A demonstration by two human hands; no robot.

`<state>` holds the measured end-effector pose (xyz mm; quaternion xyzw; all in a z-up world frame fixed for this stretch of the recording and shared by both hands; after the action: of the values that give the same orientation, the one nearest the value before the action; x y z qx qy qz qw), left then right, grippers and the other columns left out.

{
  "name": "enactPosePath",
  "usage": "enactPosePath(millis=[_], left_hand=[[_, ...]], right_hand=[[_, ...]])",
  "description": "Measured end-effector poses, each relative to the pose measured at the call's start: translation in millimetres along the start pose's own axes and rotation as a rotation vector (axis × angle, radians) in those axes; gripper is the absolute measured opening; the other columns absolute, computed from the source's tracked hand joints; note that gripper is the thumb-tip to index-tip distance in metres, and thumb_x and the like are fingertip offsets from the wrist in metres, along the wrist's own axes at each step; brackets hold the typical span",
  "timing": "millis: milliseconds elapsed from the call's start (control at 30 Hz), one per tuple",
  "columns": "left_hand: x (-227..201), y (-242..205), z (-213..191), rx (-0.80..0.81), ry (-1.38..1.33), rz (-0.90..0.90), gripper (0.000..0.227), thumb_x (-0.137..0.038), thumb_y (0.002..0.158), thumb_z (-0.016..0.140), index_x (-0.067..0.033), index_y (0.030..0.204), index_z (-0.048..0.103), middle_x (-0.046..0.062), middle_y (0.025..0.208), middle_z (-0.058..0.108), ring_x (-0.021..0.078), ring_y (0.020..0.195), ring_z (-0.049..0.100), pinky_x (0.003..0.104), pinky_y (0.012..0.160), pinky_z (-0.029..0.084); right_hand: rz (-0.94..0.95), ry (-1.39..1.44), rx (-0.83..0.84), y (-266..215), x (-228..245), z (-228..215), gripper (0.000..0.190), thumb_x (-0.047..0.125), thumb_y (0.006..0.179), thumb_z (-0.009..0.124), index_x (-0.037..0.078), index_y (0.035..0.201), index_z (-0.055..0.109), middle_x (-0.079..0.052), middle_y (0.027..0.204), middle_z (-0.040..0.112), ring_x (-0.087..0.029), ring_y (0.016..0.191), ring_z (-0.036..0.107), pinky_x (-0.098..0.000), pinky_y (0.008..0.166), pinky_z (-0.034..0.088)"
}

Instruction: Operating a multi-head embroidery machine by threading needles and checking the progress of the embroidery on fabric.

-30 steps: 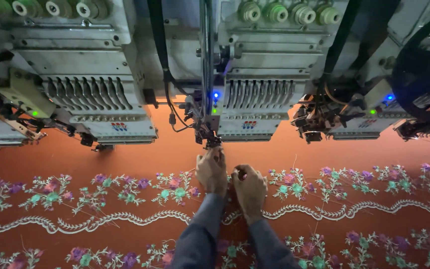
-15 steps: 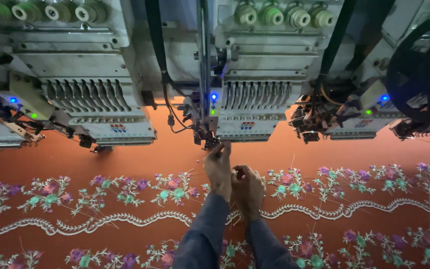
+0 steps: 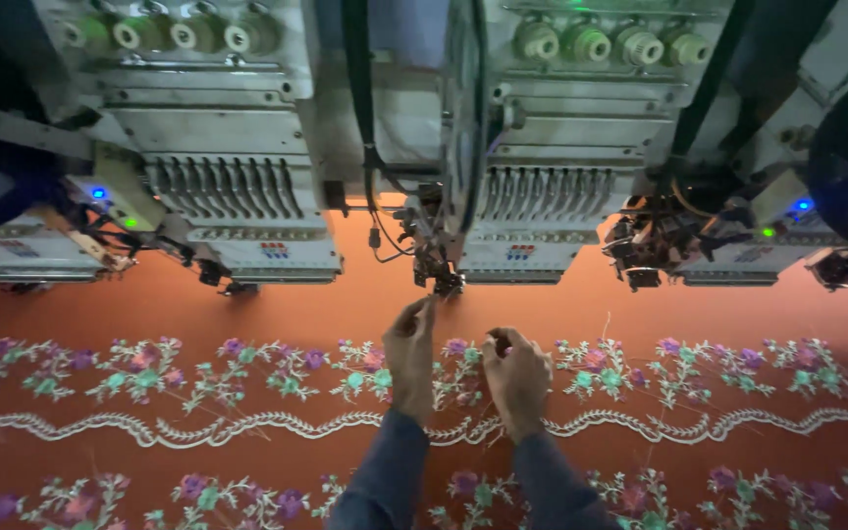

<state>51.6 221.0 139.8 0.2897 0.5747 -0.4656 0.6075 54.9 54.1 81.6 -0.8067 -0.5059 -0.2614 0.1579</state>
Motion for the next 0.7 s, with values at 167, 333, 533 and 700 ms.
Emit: enactPosePath(millis=[167, 333, 533, 700], left_hand=[[60, 81, -34, -0.062, 0.335, 0.008, 0.023, -0.043, 0.094, 0.069, -0.0282, 0.105, 0.082, 0.004, 0.092, 0.080, 0.0231, 0.086, 0.072, 0.041, 0.084, 0.054], [78, 129, -23, 0.028, 0.556, 0.091, 0.025, -0.041, 0.096, 0.067, -0.0233, 0.107, 0.079, 0.006, 0.092, 0.080, 0.0334, 0.097, 0.076, 0.049, 0.086, 0.057], [76, 135, 1, 0.133, 0.809, 0.195, 0.026, -0.043, 0.098, 0.064, -0.0219, 0.104, 0.078, 0.005, 0.089, 0.080, 0.0319, 0.093, 0.077, 0.049, 0.082, 0.061], [78, 135, 6, 0.077, 0.830, 0.194, 0.017, -0.030, 0.094, 0.064, -0.0135, 0.094, 0.068, 0.016, 0.091, 0.075, 0.0449, 0.091, 0.075, 0.057, 0.084, 0.062]], right_hand=[[-0.116, 0.169, 0.122, 26, 9, 23, 0.034, 0.050, 0.093, 0.061, 0.025, 0.109, 0.077, -0.010, 0.099, 0.079, -0.039, 0.104, 0.073, -0.0553, 0.097, 0.054], [-0.291, 0.295, 0.195, 23, 100, -20, 0.039, 0.047, 0.098, 0.059, 0.013, 0.109, 0.076, -0.015, 0.102, 0.078, -0.039, 0.101, 0.074, -0.0573, 0.093, 0.056], [-0.293, 0.109, 0.205, 34, 137, -6, 0.034, 0.040, 0.089, 0.071, 0.012, 0.109, 0.068, -0.014, 0.094, 0.077, -0.040, 0.101, 0.073, -0.0635, 0.091, 0.056], [-0.258, 0.186, 0.122, 8, 160, -20, 0.042, 0.046, 0.093, 0.070, 0.005, 0.100, 0.068, -0.016, 0.084, 0.073, -0.041, 0.096, 0.075, -0.0582, 0.088, 0.059]])
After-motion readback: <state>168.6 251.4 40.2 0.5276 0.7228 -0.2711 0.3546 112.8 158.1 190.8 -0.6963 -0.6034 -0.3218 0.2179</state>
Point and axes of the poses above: each hand's wrist, its own y-axis towards the middle knuckle, its own z-axis out of the palm, x = y × z, the point moved 4 cm from there along y, towards the middle knuckle
